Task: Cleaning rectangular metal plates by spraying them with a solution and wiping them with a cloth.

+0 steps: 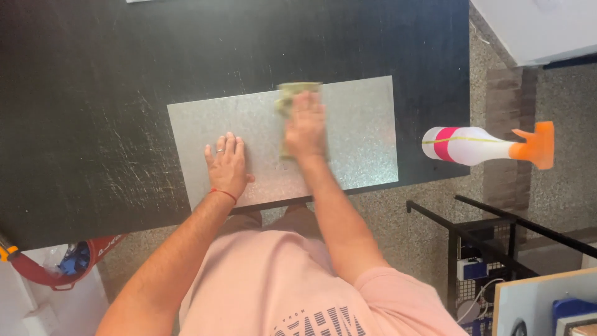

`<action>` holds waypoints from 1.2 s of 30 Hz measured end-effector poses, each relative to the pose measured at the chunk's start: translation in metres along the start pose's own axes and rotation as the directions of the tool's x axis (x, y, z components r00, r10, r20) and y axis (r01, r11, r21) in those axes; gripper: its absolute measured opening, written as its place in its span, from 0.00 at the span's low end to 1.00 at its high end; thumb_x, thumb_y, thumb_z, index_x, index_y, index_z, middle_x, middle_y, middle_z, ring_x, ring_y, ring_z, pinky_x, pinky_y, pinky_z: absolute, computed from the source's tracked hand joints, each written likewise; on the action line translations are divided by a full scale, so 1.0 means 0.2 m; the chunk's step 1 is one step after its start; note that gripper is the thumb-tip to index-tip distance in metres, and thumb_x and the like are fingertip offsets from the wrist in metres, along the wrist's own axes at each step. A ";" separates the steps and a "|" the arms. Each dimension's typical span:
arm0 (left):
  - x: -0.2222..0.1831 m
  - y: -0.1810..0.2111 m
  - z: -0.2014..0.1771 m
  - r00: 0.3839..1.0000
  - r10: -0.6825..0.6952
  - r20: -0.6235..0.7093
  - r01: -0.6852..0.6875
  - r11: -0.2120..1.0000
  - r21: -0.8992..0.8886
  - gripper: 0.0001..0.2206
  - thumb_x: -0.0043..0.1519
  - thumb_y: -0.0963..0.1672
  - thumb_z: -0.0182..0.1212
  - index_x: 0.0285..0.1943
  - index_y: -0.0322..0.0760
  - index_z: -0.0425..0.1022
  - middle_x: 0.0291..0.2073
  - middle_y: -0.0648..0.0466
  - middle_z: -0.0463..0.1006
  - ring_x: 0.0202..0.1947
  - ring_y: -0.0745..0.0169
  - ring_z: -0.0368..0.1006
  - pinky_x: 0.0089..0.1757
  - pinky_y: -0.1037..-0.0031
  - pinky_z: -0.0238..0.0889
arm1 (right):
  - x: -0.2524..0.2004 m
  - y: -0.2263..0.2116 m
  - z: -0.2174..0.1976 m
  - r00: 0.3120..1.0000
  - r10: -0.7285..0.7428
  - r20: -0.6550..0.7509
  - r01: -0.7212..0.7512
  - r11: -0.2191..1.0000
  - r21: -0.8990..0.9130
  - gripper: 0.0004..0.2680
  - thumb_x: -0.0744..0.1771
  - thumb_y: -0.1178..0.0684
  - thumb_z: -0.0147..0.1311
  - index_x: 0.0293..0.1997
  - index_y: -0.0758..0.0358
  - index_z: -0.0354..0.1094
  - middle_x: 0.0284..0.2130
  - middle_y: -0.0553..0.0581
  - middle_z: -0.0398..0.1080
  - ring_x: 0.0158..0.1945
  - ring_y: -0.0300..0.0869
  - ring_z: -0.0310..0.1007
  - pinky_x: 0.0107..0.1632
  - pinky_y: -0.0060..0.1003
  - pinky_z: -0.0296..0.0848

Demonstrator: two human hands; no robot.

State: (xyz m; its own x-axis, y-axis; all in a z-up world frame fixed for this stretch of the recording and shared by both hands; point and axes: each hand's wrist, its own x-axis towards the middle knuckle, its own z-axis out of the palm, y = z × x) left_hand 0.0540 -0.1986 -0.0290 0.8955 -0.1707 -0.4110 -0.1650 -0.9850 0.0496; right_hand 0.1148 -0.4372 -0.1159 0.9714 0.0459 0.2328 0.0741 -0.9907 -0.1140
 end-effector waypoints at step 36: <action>-0.04 0.02 -0.06 0.997 -0.057 -0.049 0.059 0.997 0.054 0.54 0.44 0.55 0.88 0.85 0.49 0.66 0.84 0.50 0.69 0.86 0.41 0.56 0.67 0.10 0.43 | -0.87 1.11 -0.42 0.965 0.169 0.200 -0.174 0.985 0.006 0.27 0.75 0.41 0.50 0.89 0.52 0.53 0.88 0.55 0.48 0.89 0.54 0.41 0.85 0.63 0.40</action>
State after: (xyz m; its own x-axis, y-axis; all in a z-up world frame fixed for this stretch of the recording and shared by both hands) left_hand 0.0503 -0.2020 -0.0143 0.9228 -0.1156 -0.3677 -0.1337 -0.9907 -0.0243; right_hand -0.0557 -0.6757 -0.1010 0.9951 -0.0976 0.0128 -0.0944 -0.9828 -0.1588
